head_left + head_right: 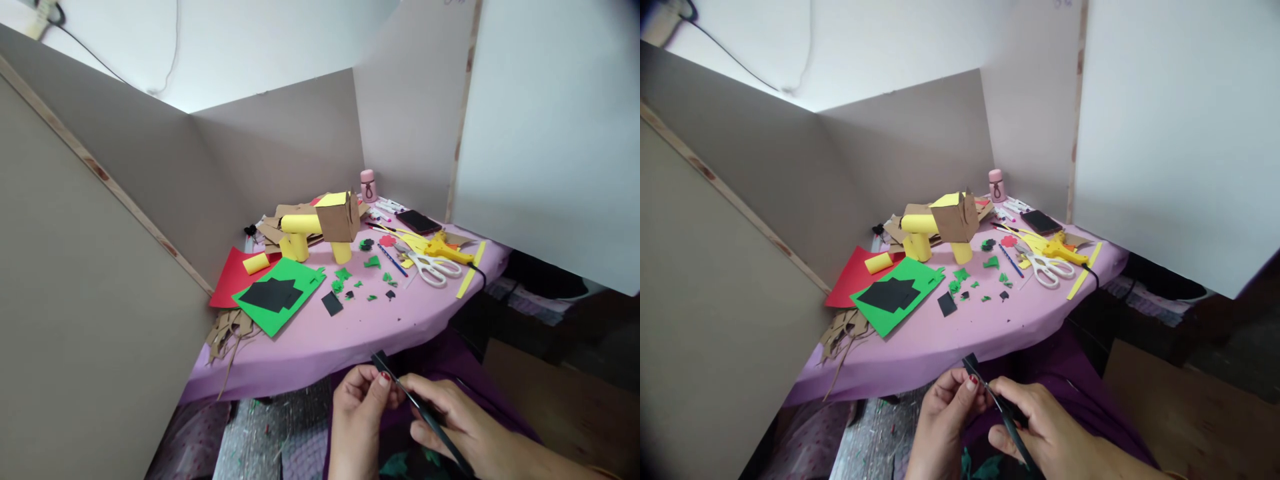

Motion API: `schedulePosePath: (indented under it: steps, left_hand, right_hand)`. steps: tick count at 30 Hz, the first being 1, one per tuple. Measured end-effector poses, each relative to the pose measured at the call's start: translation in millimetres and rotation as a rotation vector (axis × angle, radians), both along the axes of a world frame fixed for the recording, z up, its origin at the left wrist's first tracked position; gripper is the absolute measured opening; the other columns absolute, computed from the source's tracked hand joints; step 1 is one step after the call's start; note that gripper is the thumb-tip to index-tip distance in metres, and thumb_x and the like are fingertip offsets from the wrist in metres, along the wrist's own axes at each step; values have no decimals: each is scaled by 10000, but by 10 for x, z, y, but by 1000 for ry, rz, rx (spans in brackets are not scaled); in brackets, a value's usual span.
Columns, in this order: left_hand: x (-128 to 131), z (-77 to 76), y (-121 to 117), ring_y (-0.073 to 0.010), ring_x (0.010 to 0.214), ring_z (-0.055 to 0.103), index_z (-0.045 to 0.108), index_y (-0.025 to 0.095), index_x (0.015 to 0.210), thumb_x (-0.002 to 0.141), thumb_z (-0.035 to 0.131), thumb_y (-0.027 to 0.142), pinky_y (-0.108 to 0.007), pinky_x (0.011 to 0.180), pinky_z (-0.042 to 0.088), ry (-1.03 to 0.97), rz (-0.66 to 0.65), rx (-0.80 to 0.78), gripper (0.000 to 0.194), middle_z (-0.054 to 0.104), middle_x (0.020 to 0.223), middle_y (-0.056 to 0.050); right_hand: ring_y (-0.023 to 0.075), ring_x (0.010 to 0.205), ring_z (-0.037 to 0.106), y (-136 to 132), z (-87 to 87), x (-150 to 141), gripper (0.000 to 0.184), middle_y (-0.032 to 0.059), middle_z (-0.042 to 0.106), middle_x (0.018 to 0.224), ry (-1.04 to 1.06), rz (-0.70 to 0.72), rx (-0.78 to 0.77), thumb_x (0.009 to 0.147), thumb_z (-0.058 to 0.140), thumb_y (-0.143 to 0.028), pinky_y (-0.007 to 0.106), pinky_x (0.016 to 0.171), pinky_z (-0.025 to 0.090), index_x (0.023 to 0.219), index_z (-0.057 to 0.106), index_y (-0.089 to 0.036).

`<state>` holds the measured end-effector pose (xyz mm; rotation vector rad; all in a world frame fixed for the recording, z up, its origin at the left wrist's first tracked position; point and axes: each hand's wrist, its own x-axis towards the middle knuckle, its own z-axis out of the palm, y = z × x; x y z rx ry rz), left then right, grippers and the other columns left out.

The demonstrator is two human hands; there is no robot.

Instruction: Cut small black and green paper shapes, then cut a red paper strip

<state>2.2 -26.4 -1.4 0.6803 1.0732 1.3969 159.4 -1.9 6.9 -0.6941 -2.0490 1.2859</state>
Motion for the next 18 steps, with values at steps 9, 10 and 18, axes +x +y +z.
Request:
schedulePosePath:
  steps: [9,10,18]
  left_hand:
    - [-33,77,-29,-80,499,462,577,152,592,672,753,320,-198,503,337,119,-61,23,256,586,522,25]
    - [-42,81,-30,-83,503,463,575,152,595,675,748,322,-199,500,329,126,-77,16,256,589,524,22]
    - [-78,71,-15,-98,513,471,559,160,616,671,742,336,-212,509,312,92,-134,-13,260,606,540,2]
  right_hand:
    - [156,666,531,-16,-30,10,379,2,616,779,-42,-10,-34,843,549,-351,215,639,460,1181,568,-179]
    - [151,644,519,-17,-35,14,384,-3,605,752,-51,-12,-28,844,545,-371,212,623,457,1174,573,-177]
    - [138,610,465,-10,-61,44,403,-17,544,689,-86,-17,17,854,520,-472,195,581,433,1126,591,-183]
